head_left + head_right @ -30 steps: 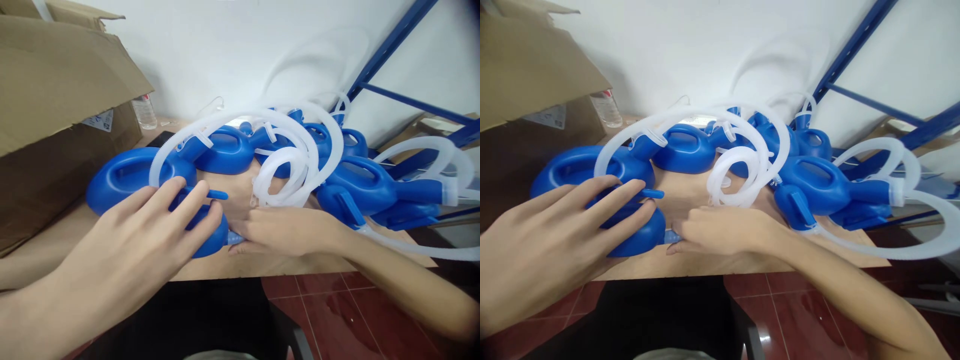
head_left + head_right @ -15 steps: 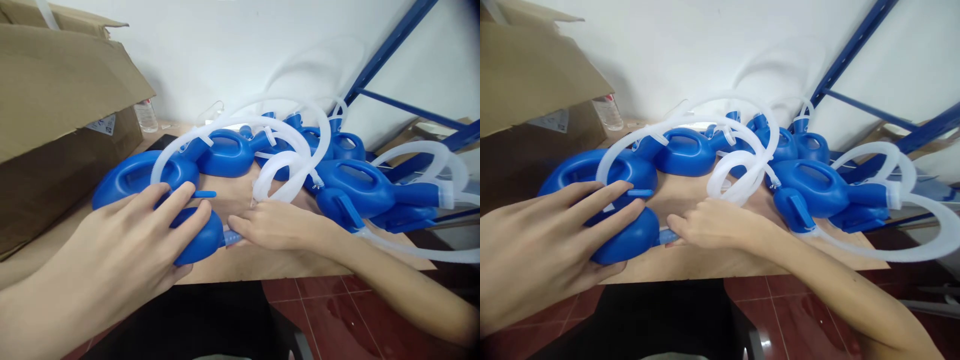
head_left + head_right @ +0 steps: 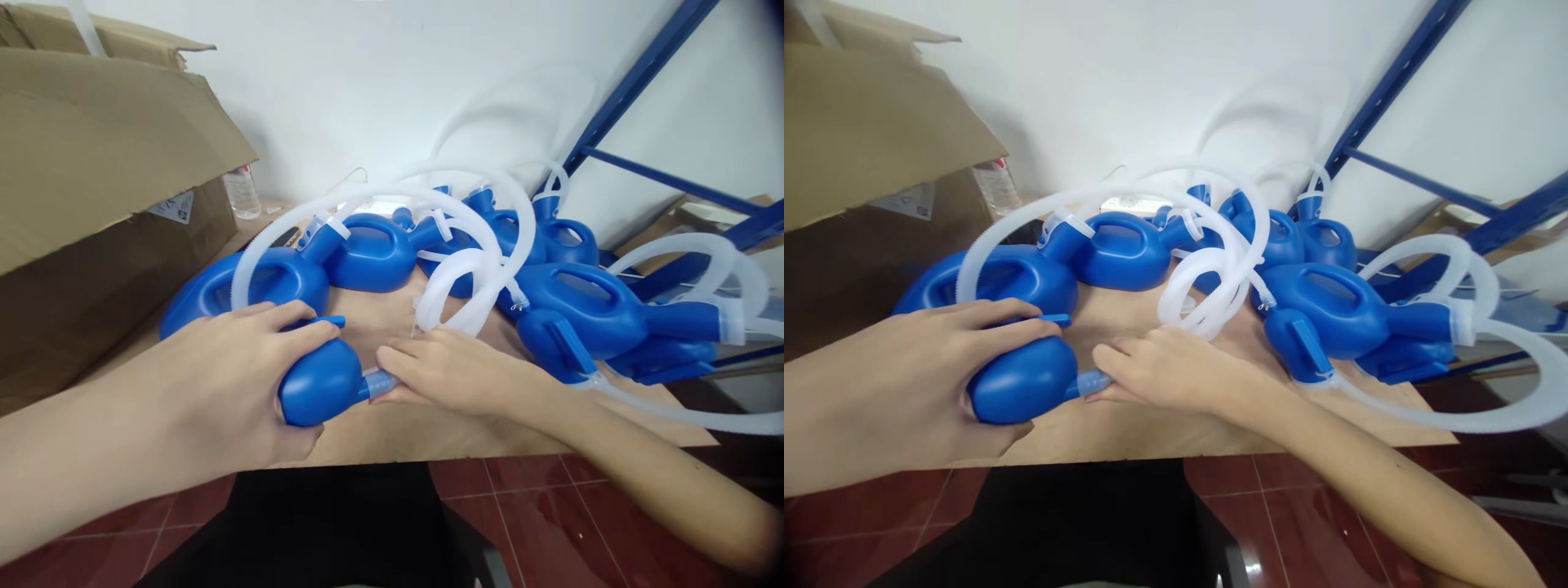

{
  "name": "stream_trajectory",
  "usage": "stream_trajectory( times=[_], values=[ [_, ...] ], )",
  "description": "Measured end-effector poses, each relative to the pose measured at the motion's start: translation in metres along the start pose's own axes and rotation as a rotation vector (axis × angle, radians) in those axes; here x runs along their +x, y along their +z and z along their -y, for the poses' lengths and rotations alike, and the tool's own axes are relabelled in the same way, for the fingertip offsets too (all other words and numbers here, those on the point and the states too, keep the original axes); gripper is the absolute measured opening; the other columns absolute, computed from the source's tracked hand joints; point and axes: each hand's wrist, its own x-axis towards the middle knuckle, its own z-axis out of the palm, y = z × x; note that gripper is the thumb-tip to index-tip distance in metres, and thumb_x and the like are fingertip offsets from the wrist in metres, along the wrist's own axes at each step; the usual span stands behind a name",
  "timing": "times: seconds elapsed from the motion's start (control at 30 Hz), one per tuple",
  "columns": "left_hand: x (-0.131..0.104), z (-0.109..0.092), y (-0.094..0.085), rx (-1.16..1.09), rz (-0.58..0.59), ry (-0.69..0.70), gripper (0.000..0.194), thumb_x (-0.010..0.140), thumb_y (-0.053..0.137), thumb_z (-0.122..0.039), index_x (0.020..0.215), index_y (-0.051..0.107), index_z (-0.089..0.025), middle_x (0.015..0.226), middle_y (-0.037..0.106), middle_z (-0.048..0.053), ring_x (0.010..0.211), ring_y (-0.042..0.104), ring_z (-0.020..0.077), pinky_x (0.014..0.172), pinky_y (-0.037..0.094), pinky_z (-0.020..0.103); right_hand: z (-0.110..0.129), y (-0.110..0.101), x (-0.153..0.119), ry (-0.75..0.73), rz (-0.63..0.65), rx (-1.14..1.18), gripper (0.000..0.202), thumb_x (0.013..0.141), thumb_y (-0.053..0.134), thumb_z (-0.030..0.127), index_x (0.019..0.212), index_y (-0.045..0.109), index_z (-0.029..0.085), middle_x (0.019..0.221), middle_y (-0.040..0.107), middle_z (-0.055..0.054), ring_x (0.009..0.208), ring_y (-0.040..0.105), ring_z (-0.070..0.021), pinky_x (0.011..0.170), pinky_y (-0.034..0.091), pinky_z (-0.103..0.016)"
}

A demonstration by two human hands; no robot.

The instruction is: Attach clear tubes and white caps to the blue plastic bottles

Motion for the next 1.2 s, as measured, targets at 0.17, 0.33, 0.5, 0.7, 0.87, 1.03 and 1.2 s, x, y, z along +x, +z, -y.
stream_trajectory(
  times=[0.17,0.33,0.5,0.7,0.87,1.03,1.2],
  values=[
    [-0.001,-0.012,-0.002,0.200,-0.057,0.072,0.040,0.090,0.065,-0.032,0.127,0.069,-0.018,0.121,0.078,0.017,0.095,0.076,0.0366,0.068,0.061,0.047,-0.003,-0.016,-0.003,0.042,0.123,0.314,0.036,0.118,0.048,0.046,0.101,0.065,0.019,0.093,0.074,-0.002,0.069,0.061,-0.0153,0.061,0.033,-0.030],
    [-0.005,-0.017,-0.005,0.317,-0.044,0.118,0.042,0.095,0.060,-0.025,0.136,0.065,-0.017,0.140,0.071,0.021,0.114,0.071,0.0434,0.077,0.060,0.052,0.001,-0.010,0.000,-0.004,0.120,0.101,0.039,0.120,0.042,0.042,0.102,0.065,0.015,0.093,0.075,-0.006,0.069,0.066,-0.0194,0.058,0.030,-0.034],
    [-0.011,-0.018,-0.005,0.365,-0.093,0.060,0.039,0.104,0.056,-0.025,0.141,0.064,-0.019,0.149,0.067,0.018,0.127,0.068,0.0428,0.091,0.059,0.056,0.006,-0.008,0.002,-0.006,0.062,-0.043,0.045,0.121,0.033,0.044,0.100,0.062,0.016,0.083,0.072,-0.004,0.061,0.063,-0.0187,0.055,0.021,-0.036],
    [0.003,-0.013,-0.010,0.356,-0.040,0.096,0.033,0.103,0.055,-0.031,0.125,0.075,-0.017,0.130,0.078,0.018,0.101,0.076,0.0388,0.067,0.064,0.051,0.013,0.003,0.003,0.001,-0.118,-0.237,0.036,0.121,0.036,0.031,0.099,0.061,0.017,0.078,0.069,-0.003,0.053,0.060,-0.0190,0.053,0.015,-0.036],
    [0.006,-0.007,-0.012,0.318,-0.019,0.060,0.029,0.093,0.066,-0.032,0.117,0.077,-0.020,0.127,0.080,0.014,0.098,0.077,0.0371,0.068,0.065,0.048,0.019,0.010,0.007,-0.004,-0.264,-0.377,0.043,0.121,0.035,0.035,0.090,0.059,0.018,0.070,0.062,-0.001,0.049,0.058,-0.0176,0.050,0.013,-0.036],
    [0.010,0.001,-0.002,0.237,-0.059,0.056,0.041,0.088,0.068,-0.036,0.123,0.076,-0.017,0.122,0.081,0.016,0.095,0.077,0.0382,0.071,0.067,0.053,0.013,0.017,0.013,0.006,-0.312,-0.343,0.047,0.121,0.033,0.037,0.088,0.060,0.018,0.069,0.062,-0.001,0.048,0.058,-0.0172,0.048,0.014,-0.035],
    [0.011,0.000,0.004,0.277,-0.104,0.092,0.044,0.082,0.080,-0.035,0.123,0.074,-0.018,0.131,0.078,0.017,0.103,0.076,0.0384,0.075,0.066,0.051,0.004,0.011,0.011,0.078,-0.161,-0.145,0.049,0.119,0.039,0.048,0.095,0.068,0.016,0.083,0.074,-0.006,0.061,0.066,-0.0203,0.053,0.027,-0.035]
  ],
)
